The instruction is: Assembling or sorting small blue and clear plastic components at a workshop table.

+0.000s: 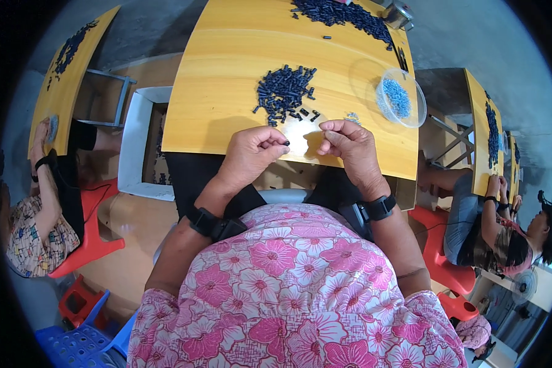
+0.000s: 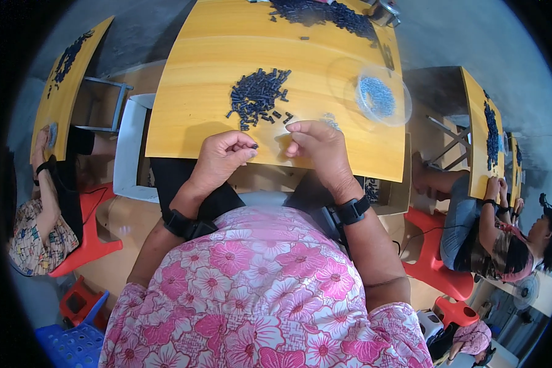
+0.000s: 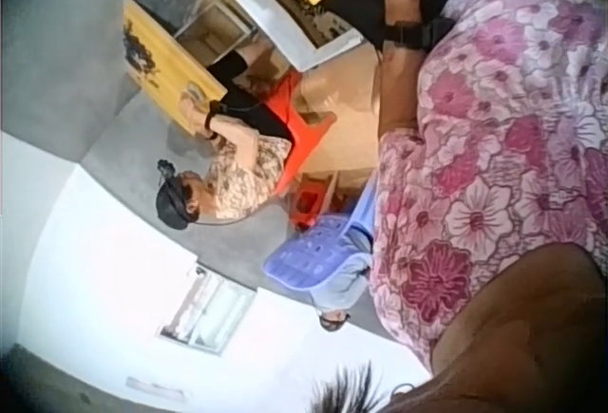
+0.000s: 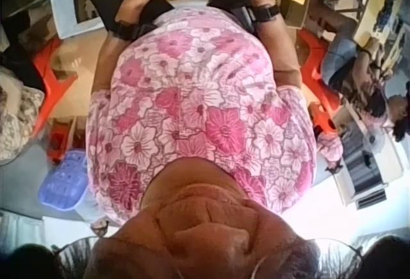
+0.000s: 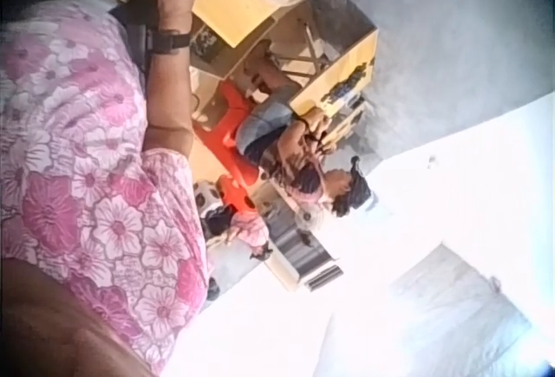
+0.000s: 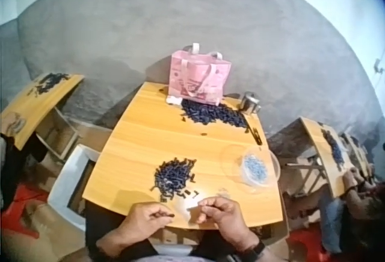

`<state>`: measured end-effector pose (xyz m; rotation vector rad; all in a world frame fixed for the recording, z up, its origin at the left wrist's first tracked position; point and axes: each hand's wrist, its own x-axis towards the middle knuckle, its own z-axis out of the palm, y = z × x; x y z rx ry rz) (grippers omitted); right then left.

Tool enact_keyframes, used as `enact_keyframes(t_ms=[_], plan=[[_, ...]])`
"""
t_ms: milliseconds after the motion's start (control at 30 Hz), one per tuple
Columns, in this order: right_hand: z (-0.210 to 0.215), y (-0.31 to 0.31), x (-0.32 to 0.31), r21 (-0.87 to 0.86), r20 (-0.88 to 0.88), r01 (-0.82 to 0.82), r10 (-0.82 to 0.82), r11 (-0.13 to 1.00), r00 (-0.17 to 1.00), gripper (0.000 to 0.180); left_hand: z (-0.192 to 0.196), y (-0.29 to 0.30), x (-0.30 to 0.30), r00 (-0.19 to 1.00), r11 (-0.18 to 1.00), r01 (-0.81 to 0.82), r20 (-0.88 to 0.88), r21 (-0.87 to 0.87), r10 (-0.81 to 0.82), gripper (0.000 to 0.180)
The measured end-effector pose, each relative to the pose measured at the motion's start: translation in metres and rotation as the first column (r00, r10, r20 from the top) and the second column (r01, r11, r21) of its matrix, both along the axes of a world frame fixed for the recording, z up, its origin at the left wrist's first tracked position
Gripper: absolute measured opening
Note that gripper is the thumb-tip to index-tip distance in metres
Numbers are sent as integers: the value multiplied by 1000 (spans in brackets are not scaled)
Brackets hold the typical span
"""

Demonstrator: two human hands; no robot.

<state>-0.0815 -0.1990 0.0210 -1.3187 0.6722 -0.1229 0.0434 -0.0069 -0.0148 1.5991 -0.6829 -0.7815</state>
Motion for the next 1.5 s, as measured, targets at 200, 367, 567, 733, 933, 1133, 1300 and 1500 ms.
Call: enact_keyframes(t_ms=[200, 367, 567, 733, 933, 1133, 1300, 1500], plan=[[-4, 14, 13, 176, 49, -75, 68, 981, 997, 19, -1, 0, 1, 1000, 1000, -14, -10, -7, 14, 9], [-10, 21, 20, 126, 46, -153, 148, 980, 988, 19, -2, 1, 3, 1000, 1000, -14, -7, -7, 14, 10], [-13, 26, 25, 123, 13, -179, 179, 976, 984, 18, 0, 1, 4, 1000, 1000, -6, -4, -11, 6, 9], [-14, 26, 27, 122, 0, -191, 192, 974, 981, 17, 3, 1, 4, 1000, 1000, -8, 8, 23, 8, 9], [-11, 27, 29, 38, -27, -228, 229, 973, 973, 17, 3, 0, 3, 999, 1000, -28, -27, 6, 28, 7], [-2, 28, 32, -116, -12, -279, 279, 953, 960, 12, 4, 0, 2, 999, 999, -33, -17, 4, 33, 7], [-1, 30, 33, -455, 0, -299, 335, 839, 942, 8, 0, 1, 3, 999, 999, -49, 4, 19, 49, 10], [2, 32, 36, -422, -84, -333, 329, 843, 941, 10, -3, 1, 2, 996, 999, -44, 73, 25, 42, 10]])
